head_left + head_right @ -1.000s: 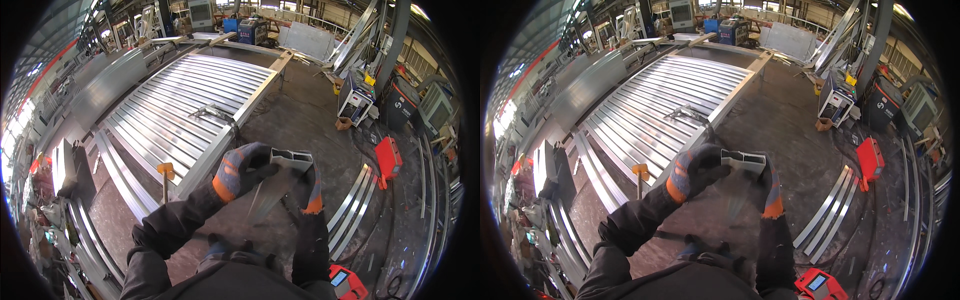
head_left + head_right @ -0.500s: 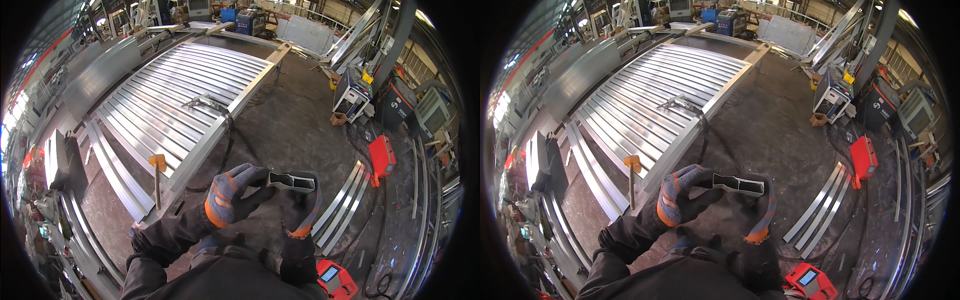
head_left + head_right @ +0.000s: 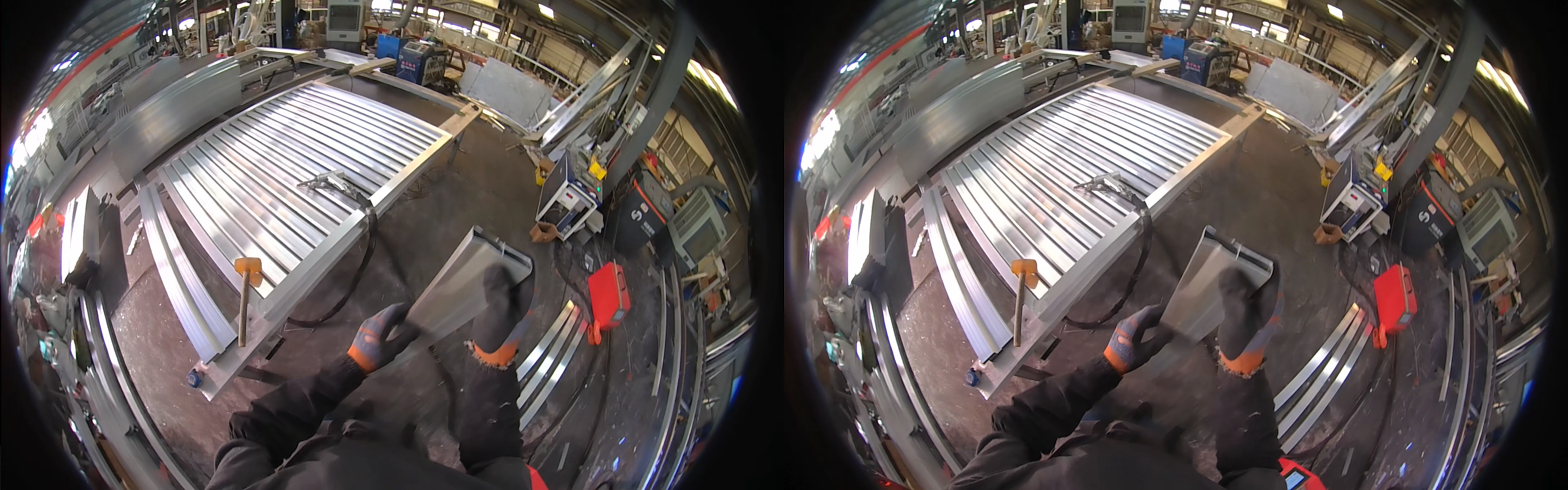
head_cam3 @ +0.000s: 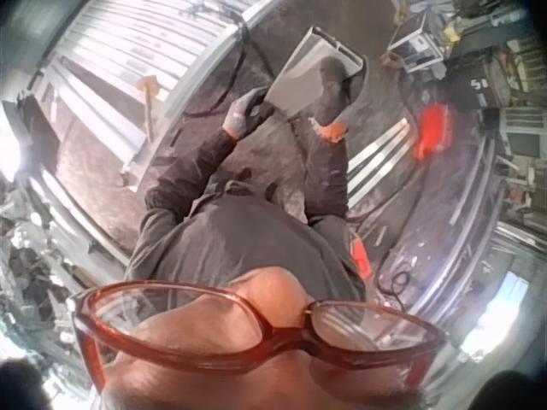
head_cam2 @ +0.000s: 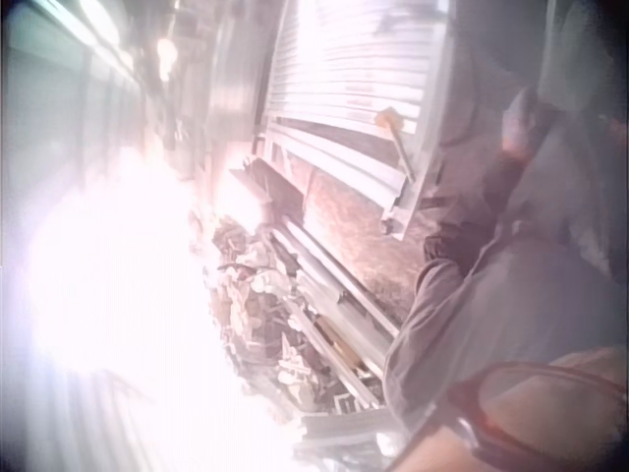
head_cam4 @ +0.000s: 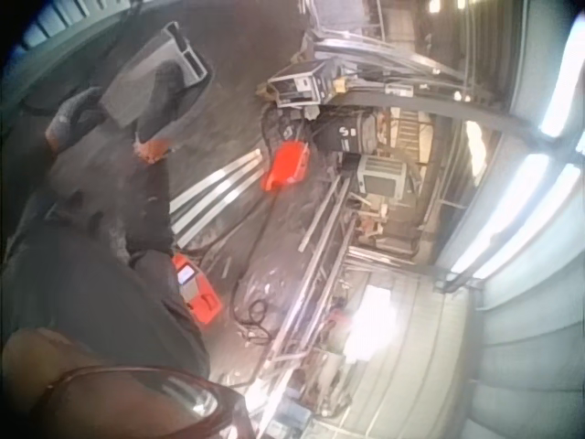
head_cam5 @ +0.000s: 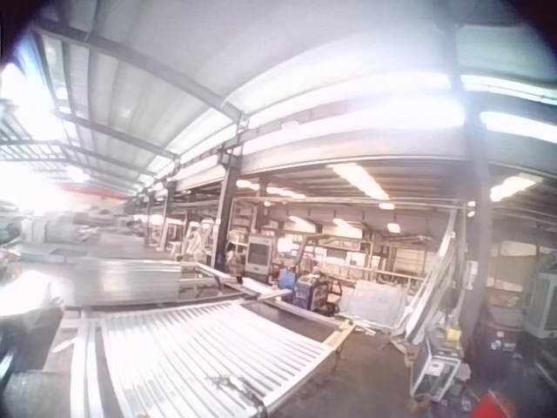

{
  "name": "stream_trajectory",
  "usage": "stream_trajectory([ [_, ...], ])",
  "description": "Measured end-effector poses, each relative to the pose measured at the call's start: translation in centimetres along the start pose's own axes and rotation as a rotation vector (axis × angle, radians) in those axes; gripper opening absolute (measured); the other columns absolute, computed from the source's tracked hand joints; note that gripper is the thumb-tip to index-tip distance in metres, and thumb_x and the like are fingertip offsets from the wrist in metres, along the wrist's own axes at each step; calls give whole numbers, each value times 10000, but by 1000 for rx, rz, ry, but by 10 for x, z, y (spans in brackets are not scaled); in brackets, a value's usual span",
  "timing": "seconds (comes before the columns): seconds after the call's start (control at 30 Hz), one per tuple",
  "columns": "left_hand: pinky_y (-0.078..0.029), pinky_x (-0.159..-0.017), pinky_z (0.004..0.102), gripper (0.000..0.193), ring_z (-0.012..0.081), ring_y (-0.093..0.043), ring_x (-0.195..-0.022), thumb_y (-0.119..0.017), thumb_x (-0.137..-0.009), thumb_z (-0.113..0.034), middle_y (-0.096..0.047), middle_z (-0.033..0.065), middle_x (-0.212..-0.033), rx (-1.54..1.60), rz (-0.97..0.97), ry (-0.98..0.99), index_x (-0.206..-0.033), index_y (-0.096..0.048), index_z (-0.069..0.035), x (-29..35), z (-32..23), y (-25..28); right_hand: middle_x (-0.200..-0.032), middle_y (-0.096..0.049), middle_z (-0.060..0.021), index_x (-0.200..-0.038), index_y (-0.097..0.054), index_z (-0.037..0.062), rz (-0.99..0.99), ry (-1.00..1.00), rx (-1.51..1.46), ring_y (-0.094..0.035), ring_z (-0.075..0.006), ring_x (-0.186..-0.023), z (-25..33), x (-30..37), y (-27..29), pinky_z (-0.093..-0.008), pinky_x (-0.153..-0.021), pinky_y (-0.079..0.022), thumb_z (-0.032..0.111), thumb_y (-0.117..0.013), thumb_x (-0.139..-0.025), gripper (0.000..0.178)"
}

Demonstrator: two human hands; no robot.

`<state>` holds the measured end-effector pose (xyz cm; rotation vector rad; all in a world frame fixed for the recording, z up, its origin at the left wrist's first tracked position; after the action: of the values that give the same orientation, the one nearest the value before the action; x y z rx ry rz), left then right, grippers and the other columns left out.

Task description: The person positions a metal trim piece on a large slatted metal panel and welds it in place using a handheld welding torch. The person then taps the welded area with a rubber mallet and continues welding along the panel edge.

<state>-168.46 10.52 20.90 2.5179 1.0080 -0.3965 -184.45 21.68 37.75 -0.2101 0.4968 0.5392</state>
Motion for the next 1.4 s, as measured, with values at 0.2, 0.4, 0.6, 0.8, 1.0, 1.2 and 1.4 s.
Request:
stream_trajectory([
  [0.2, -541, -832, 326, 400, 163, -676, -931, -743, -951, -218, -715, 109, -1024, -111, -146, 288, -1288, -637, -30, 80, 128, 25, -1173, -673, -104, -1282, -643, -5, 95, -14, -331, -648, -207, -1067, 22, -59, -38, -343, -904, -527, 253, -646, -1001, 382],
  [0.4, -550, -811, 353, 453, 167, -690, -893, -794, -908, -323, -736, 112, -981, -169, -164, 395, -1247, -654, -58, 159, 118, 90, -1264, -654, -108, -1329, -625, 7, 195, -181, -491, -639, -230, -1149, 6, -63, -86, -376, -953, -543, 279, -643, -1013, 418],
  [0.6, -556, -832, 404, 458, 297, -703, -941, -833, -844, -308, -731, 143, -1026, -203, -256, 595, -1209, -693, -70, 325, 87, 153, -1184, -679, -80, -1313, -622, 45, 509, -274, -824, -668, -222, -1064, -12, -47, -174, -398, -924, -559, 382, -668, -1017, 451],
  [0.8, -505, -897, 458, 483, 355, -620, -1044, -702, -813, -171, -674, 136, -1217, -899, -604, 399, -1291, -690, -106, 451, -21, 197, -1234, -664, -115, -1383, -577, 132, 747, -506, -1167, -643, -325, -1131, -7, 72, -318, -508, -984, -519, 607, -487, -1040, 592],
  [1.0, -452, -872, 457, 545, 308, -584, -982, -629, -803, -102, -644, 96, -1308, -1230, -835, 545, -1342, -689, -155, 570, -84, 248, -1509, -503, -201, -1609, -325, 183, 884, -572, -1103, -516, -447, -1356, 47, 241, -403, -655, -1141, -374, 818, -408, -949, 919],
  [1.2, -443, -834, 437, 477, 292, -603, -942, -651, -779, -41, -694, 129, -1220, -1526, -1110, 634, -1238, -745, -125, 660, -136, 273, -1432, -579, -165, -1575, -381, 72, 1011, -510, -1239, -566, -318, -1315, 56, 339, -493, -520, -1157, -423, 553, -404, -1098, 678],
  [1.4, -459, -918, 431, 416, 277, -644, -1022, -693, -827, -116, -721, 91, -1182, -1606, -1186, 867, -1233, -750, -185, 718, -130, 286, -1475, -549, -145, -1510, -480, 49, 1146, -906, -1100, -509, -273, -1362, -2, 464, -619, -427, -1182, -385, 458, -431, -1114, 571],
])
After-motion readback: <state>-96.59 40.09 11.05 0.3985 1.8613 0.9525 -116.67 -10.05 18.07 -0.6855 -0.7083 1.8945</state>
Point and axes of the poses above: each hand's wrist, its own x-axis away from the middle knuckle, its own y-axis out of the back of the hand, z = x × y, the point moved 10 cm from there along -x, towards the middle knuckle
